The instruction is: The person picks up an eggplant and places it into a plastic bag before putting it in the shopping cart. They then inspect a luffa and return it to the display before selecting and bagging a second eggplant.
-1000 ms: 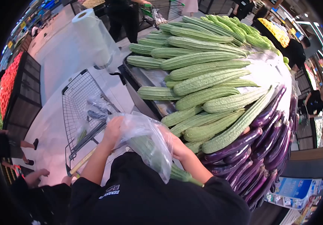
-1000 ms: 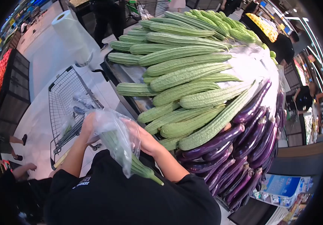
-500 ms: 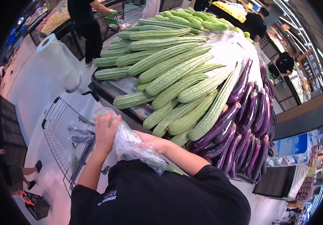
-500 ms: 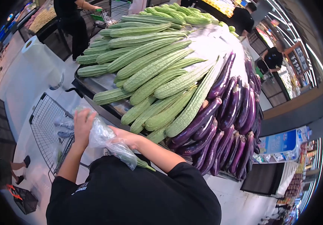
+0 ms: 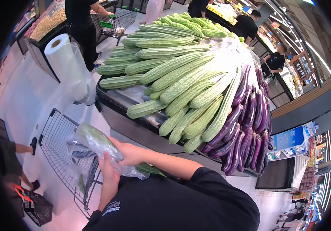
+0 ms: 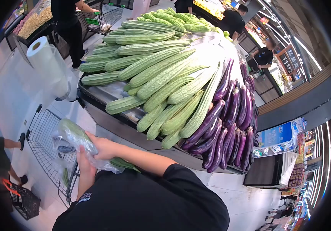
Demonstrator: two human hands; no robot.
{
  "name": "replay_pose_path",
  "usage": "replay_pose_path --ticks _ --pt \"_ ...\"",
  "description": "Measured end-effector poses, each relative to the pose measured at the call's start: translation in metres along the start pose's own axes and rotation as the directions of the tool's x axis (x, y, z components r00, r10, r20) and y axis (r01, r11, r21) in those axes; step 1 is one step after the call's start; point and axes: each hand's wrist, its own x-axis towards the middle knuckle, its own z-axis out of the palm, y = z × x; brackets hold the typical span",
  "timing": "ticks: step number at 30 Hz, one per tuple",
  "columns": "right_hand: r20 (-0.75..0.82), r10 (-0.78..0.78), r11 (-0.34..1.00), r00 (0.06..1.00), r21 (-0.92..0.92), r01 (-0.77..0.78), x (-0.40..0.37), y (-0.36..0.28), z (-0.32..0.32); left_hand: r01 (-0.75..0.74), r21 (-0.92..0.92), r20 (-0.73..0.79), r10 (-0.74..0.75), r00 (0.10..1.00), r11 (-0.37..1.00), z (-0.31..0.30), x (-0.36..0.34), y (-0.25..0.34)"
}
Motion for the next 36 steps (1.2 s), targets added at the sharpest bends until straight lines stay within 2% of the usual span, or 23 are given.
replay_pose_path --ticks 1,2,3,4,6,7,8,9,11,12,13,14,15,17,21,23,26,28,29,30,31,32,36 --pt "0.007 0.003 1.000 1.000 0.000 -0.003 0.005 -0.006 0.006 0.024 0.060 -0.067 -0.019 0.998 0.998 -0.003 0.005 0.003" --pt "0.033 0.041 0.995 0.999 -0.087 -0.038 0.012 -0.014 0.012 0.078 0.020 -0.172 -0.073 0.982 0.997 -0.003 0.011 0.013" --pt "0.071 0.077 0.984 0.994 -0.164 -0.065 0.021 -0.023 0.023 0.077 0.018 -0.195 -0.072 0.978 0.997 -0.019 0.019 0.020" --pt "0.028 -0.020 0.971 0.999 -0.237 0.026 0.034 -0.012 0.039 0.120 -0.023 -0.242 -0.122 0.963 0.993 -0.045 0.034 0.026" --pt "0.176 -0.013 0.993 0.984 -0.113 0.033 0.052 -0.016 0.041 0.189 -0.151 -0.280 -0.225 0.933 0.970 -0.087 0.045 0.051" --pt "0.083 -0.219 0.964 0.972 -0.136 0.229 0.063 0.013 0.057 0.211 -0.236 -0.268 -0.273 0.924 0.949 -0.106 0.049 0.067" --pt "0.032 -0.162 0.979 0.986 -0.119 0.165 0.066 0.023 0.054 0.229 -0.191 -0.318 -0.281 0.906 0.954 -0.130 0.059 0.080" --pt "-0.008 -0.024 0.998 1.000 0.053 0.024 0.064 0.018 0.052 0.256 -0.139 -0.372 -0.290 0.882 0.957 -0.159 0.066 0.095" --pt "-0.073 0.123 0.960 0.990 0.260 -0.100 0.058 0.031 0.053 0.130 -0.080 -0.487 -0.152 0.860 0.988 -0.205 0.082 0.111" --pt "-0.129 0.173 0.937 0.977 0.328 -0.122 0.054 0.043 0.055 0.125 -0.080 -0.508 -0.149 0.849 0.989 -0.228 0.092 0.115" --pt "-0.114 0.268 0.896 0.957 0.394 -0.204 0.049 0.041 0.053 0.177 -0.002 -0.499 -0.155 0.853 0.984 -0.256 0.099 0.123" --pt "-0.120 0.313 0.855 0.942 0.468 -0.224 0.047 0.048 0.058 0.229 0.076 -0.490 -0.164 0.856 0.971 -0.281 0.103 0.129" --pt "-0.110 0.317 0.851 0.942 0.472 -0.231 0.044 0.054 0.062 0.233 0.073 -0.499 -0.167 0.850 0.970 -0.303 0.112 0.131" --pt "-0.162 0.395 0.768 0.905 0.599 -0.228 0.043 0.058 0.067 0.321 0.076 -0.484 -0.247 0.839 0.944 -0.335 0.126 0.131" --pt "-0.235 0.456 0.711 0.859 0.676 -0.192 0.044 0.050 0.073 0.374 0.191 -0.559 -0.213 0.801 0.907 -0.373 0.169 0.105" --pt "-0.278 0.465 0.727 0.840 0.661 -0.184 0.044 0.054 0.075 0.506 0.238 -0.476 -0.355 0.805 0.829 -0.408 0.207 0.076" --pt "-0.348 0.478 0.766 0.806 0.615 -0.189 0.036 0.072 0.078 0.586 0.276 -0.442 -0.441 0.781 0.762 -0.422 0.261 0.029" --pt "-0.378 0.483 0.784 0.790 0.589 -0.198 0.029 0.089 0.079 0.565 0.225 -0.345 -0.477 0.808 0.794 -0.493 0.317 -0.026" --pt "-0.392 0.499 0.793 0.773 0.565 -0.225 0.022 0.096 0.077 0.556 0.176 -0.339 -0.481 0.809 0.812 -0.471 0.321 -0.030" --pt "-0.411 0.531 0.794 0.741 0.547 -0.265 0.013 0.095 0.076 0.585 0.048 -0.336 -0.539 0.772 0.809 -0.481 0.334 -0.048" --pt "-0.419 0.552 0.793 0.721 0.531 -0.299 0.008 0.095 0.075 0.600 0.087 -0.271 -0.561 0.783 0.795 -0.473 0.339 -0.046" --pt "-0.443 0.555 0.801 0.704 0.512 -0.309 0.002 0.096 0.076 0.634 0.021 -0.297 -0.600 0.742 0.773 -0.503 0.364 -0.069" --pt "-0.455 0.662 0.737 0.596 0.542 -0.405 -0.015 0.085 0.080 0.655 -0.003 -0.397 -0.602 0.692 0.755 -0.465 0.384 -0.085"
